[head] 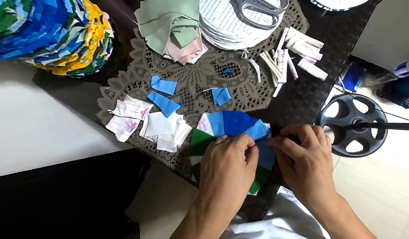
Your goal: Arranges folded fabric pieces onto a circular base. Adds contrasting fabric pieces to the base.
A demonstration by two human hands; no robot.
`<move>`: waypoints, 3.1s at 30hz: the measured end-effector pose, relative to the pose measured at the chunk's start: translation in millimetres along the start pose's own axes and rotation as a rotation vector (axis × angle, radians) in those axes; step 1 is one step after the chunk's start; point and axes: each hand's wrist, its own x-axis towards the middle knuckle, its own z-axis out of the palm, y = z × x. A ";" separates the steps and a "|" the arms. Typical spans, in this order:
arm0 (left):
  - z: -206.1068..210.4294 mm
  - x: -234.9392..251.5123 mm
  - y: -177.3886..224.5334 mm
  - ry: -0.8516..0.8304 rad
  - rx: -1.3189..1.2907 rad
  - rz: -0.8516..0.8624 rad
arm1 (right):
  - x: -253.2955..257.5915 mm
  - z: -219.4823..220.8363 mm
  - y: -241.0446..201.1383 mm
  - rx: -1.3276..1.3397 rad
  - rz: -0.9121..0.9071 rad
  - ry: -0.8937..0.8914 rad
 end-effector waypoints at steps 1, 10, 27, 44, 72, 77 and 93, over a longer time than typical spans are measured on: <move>-2.0 -0.5 -0.3 -0.009 -0.007 -0.017 | 0.0 -0.1 0.5 -0.005 -0.007 -0.002; -25.4 -11.3 -15.0 -0.087 0.143 -0.075 | 1.5 -1.0 2.5 -0.002 -0.019 -0.028; 30.9 -10.5 -13.7 -0.058 0.169 0.352 | -3.6 -23.4 38.4 0.403 0.122 0.133; -76.5 56.3 -96.5 0.157 0.062 0.004 | 0.6 -23.2 31.9 0.390 0.011 0.117; -64.1 90.0 -53.9 -0.092 -0.671 -0.145 | 144.9 11.0 -16.6 0.690 0.030 -0.490; -66.4 87.2 -44.5 -0.058 -0.868 -0.199 | 134.4 13.2 -16.5 0.698 0.036 -0.363; -60.2 76.5 -28.5 -0.050 -1.007 -0.259 | 108.5 18.8 -26.1 0.711 0.018 -0.106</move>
